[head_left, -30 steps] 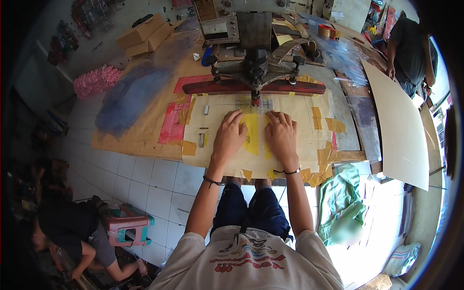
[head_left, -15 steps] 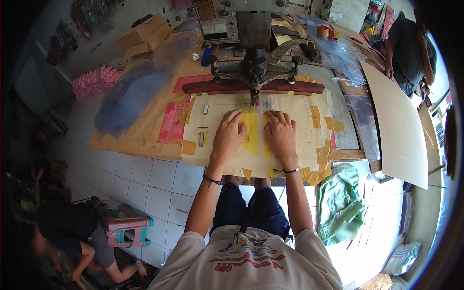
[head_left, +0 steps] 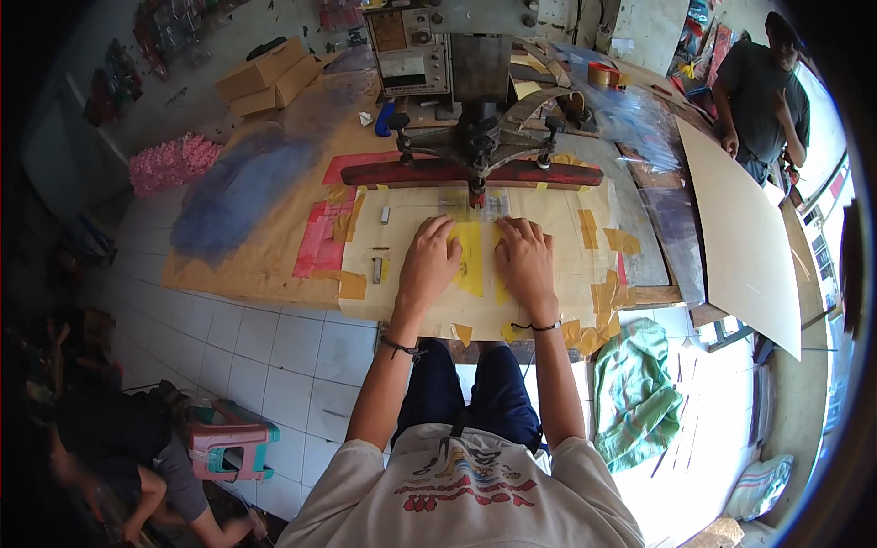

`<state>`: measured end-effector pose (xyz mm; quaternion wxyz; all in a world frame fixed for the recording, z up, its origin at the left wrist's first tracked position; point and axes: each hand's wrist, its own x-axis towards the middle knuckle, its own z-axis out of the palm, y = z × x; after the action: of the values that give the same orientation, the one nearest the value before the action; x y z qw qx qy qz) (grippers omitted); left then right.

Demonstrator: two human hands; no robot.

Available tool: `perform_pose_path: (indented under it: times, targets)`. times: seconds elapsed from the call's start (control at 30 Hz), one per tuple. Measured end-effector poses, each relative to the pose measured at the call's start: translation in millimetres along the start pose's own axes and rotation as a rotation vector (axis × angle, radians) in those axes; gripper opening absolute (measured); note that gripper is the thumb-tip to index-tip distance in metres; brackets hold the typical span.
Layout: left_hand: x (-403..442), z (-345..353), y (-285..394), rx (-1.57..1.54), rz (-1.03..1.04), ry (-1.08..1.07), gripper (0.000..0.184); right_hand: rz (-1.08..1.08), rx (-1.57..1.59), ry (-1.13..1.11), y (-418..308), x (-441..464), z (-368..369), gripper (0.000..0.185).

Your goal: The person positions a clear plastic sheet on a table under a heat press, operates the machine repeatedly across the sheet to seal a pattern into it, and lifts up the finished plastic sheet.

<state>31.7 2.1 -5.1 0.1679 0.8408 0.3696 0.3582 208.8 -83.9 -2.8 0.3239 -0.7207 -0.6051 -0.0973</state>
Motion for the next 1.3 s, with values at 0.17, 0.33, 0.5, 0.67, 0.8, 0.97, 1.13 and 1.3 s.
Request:
perform_pose_path:
  times: [0.17,0.33,0.5,0.67,0.8,0.97,1.13,1.3]
  targets:
    - [-2,-1,0,-0.003,-0.017,-0.001,0.038,0.024,0.020,-0.035,-6,-1,-5,0.041]
    - [-2,1,0,-0.006,-0.028,0.013,0.038,-0.020,-0.008,0.012,0,2,7,0.042]
    - [-4,1,0,-0.004,-0.013,-0.006,0.038,-0.021,-0.024,-0.064,0,-2,4,0.044]
    - [-1,2,-2,-0.002,-0.018,0.030,0.037,-0.038,-0.052,-0.066,2,3,7,0.044]
    - [3,6,-1,0.013,-0.004,0.045,0.037,-0.008,-0.071,-0.066,-2,4,6,0.043]
    - [0,1,0,0.000,0.001,0.031,0.033,-0.011,-0.027,-0.018,2,0,7,0.041]
    - [-1,1,0,-0.021,0.009,0.028,0.028,-0.008,-0.014,-0.050,-1,0,-2,0.038]
    - [-3,1,1,0.000,0.013,0.054,0.026,0.016,0.005,-0.037,-5,-1,-3,0.036]
